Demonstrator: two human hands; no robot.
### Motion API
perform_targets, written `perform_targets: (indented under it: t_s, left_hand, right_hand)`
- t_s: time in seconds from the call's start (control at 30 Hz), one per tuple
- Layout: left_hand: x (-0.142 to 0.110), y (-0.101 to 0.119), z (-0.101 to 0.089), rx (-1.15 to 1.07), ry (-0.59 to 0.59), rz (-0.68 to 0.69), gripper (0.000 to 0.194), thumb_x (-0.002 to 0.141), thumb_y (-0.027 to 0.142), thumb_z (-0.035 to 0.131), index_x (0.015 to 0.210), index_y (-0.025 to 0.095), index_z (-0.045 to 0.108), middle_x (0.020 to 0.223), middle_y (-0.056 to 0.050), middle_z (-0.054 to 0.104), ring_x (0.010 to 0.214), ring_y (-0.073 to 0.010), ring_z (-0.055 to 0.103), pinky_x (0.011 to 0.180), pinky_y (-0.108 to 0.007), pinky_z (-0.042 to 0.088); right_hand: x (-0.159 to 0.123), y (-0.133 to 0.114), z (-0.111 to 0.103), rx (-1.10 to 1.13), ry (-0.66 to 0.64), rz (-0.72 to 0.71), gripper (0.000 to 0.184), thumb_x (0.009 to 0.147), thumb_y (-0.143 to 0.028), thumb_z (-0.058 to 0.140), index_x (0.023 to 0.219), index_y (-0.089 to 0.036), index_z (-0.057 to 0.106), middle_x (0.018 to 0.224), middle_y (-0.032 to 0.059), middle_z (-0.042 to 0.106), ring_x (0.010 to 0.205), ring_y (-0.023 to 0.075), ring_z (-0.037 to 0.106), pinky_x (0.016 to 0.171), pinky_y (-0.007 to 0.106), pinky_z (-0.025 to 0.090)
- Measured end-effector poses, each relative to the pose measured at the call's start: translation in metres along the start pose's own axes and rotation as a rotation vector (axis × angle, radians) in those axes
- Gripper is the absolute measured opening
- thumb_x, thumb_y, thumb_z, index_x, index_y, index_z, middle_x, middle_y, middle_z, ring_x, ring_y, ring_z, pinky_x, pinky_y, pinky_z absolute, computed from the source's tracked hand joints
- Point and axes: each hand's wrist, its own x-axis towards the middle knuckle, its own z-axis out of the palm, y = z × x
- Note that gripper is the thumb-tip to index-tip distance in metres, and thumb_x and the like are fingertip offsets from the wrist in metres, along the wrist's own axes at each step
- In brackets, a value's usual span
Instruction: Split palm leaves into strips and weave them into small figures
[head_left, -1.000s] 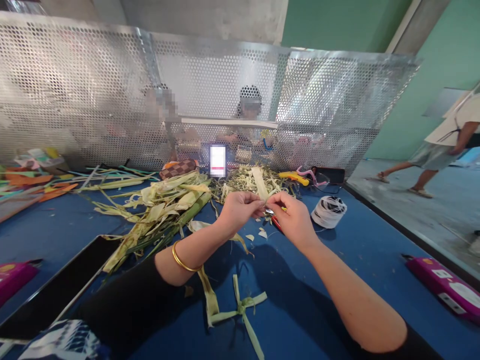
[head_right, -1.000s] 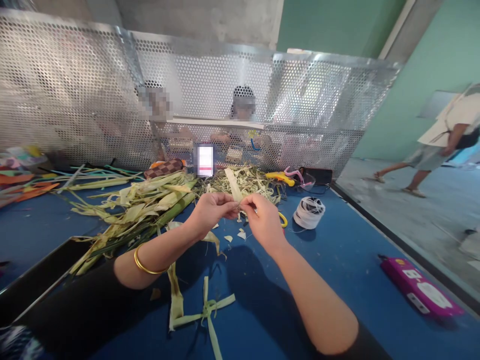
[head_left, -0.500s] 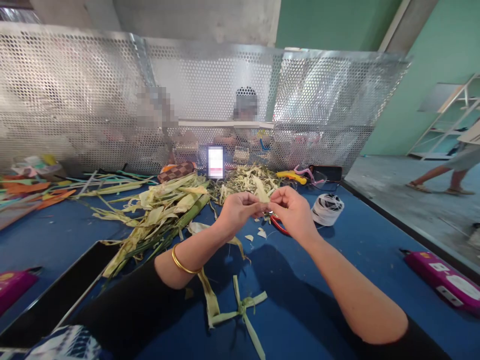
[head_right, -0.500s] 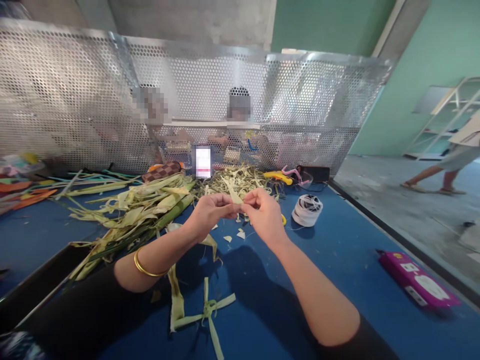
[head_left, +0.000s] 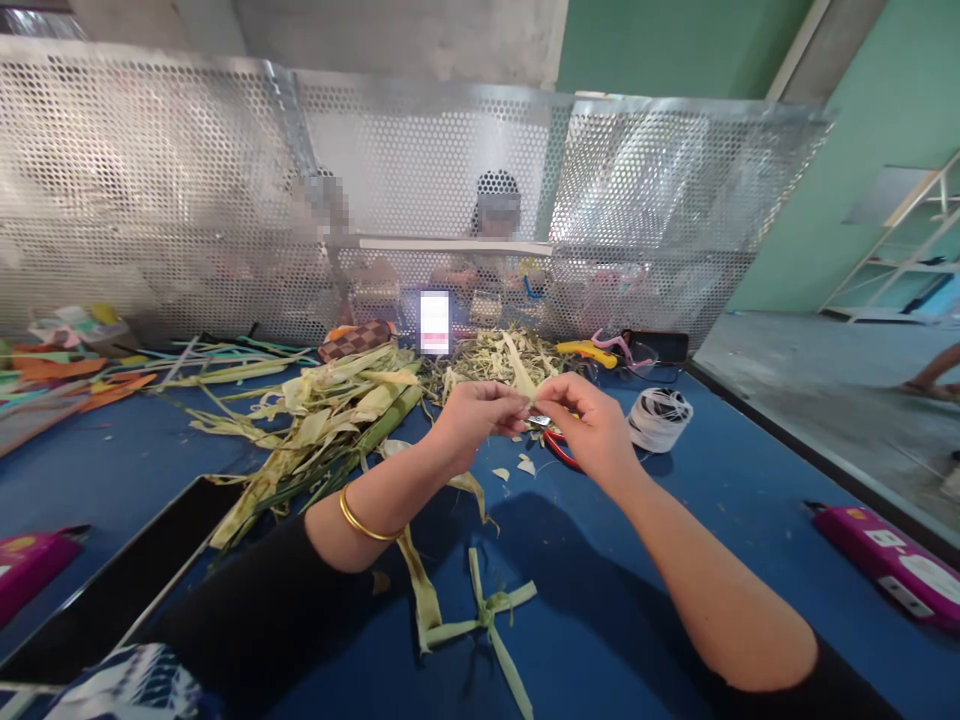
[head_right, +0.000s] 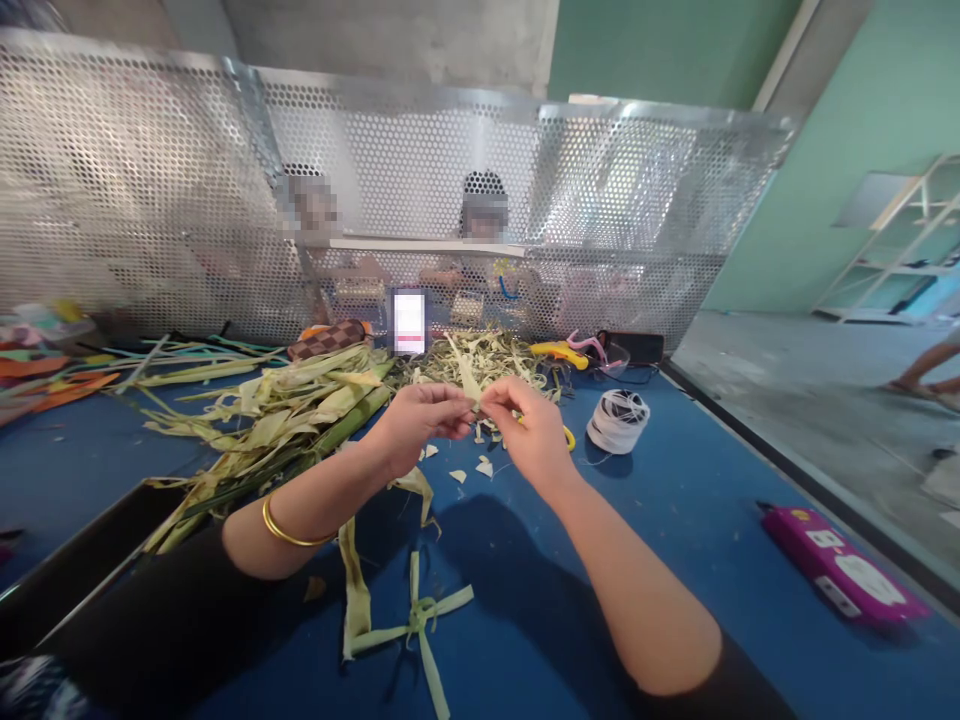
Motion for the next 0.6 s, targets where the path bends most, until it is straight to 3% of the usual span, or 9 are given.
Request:
perform_targets:
  t_s: [0.13, 0.37, 0.47, 0.6]
  left_hand:
    - [0.0008, 0.0018, -0.0035, -0.111, -0.057, -0.103, 0.012, 0.074, 0.014, 0.065, 0.063, 0.01, 0.063, 0.056, -0.001, 0.06, 0.048, -0.0072, 0.055, 0.055, -0.022, 0.046]
    - [-0.0016, 0.0031, -0.0038, -0.223, -0.081, -0.214, 0.011, 0.074, 0.014, 0.066, 0.063, 0.013, 0.064, 0.058, -0.002, 0.061, 0.053, -0.0077, 0.055, 0.057, -0.02, 0.048]
    - [-0.0011, 0.0007, -0.0018, -0.182, -0.064, -0.16, 0.01, 0.073, 0.015, 0.067, 0.064, 0.012, 0.064, 0.059, -0.003, 0.063, 0.055, -0.0087, 0.057, 0.057, -0.021, 0.049]
    - [-0.0007, -0.0026, 0.0031, -0.11, -0.005, -0.027, 0.009, 0.072, 0.017, 0.068, 0.066, 0.011, 0.064, 0.059, -0.002, 0.064, 0.052, -0.0085, 0.058, 0.059, -0.023, 0.05]
  right_hand:
    - [-0.0031, -0.0018, -0.002, -0.122, 0.008, -0.187, 0.01, 0.083, -0.024, 0.054, 0.078, -0.024, 0.062, 0.08, 0.0027, 0.066, 0.077, 0.0183, 0.06, 0.074, 0.032, 0.046]
    - [-0.004, 0.0002, -0.0037, -0.206, 0.004, -0.237, 0.016, 0.085, -0.026, 0.051, 0.077, -0.025, 0.065, 0.081, 0.0054, 0.066, 0.079, 0.0208, 0.061, 0.076, 0.035, 0.047]
    - [-0.0037, -0.0001, -0.0021, -0.196, 0.028, -0.214, 0.015, 0.085, -0.027, 0.052, 0.076, -0.024, 0.063, 0.082, 0.0053, 0.065, 0.081, 0.0207, 0.06, 0.077, 0.034, 0.046]
    - [-0.0036, -0.0005, 0.001, -0.163, 0.065, -0.072, 0.011, 0.082, -0.029, 0.055, 0.074, -0.023, 0.06, 0.078, 0.003, 0.065, 0.075, 0.019, 0.059, 0.072, 0.031, 0.045]
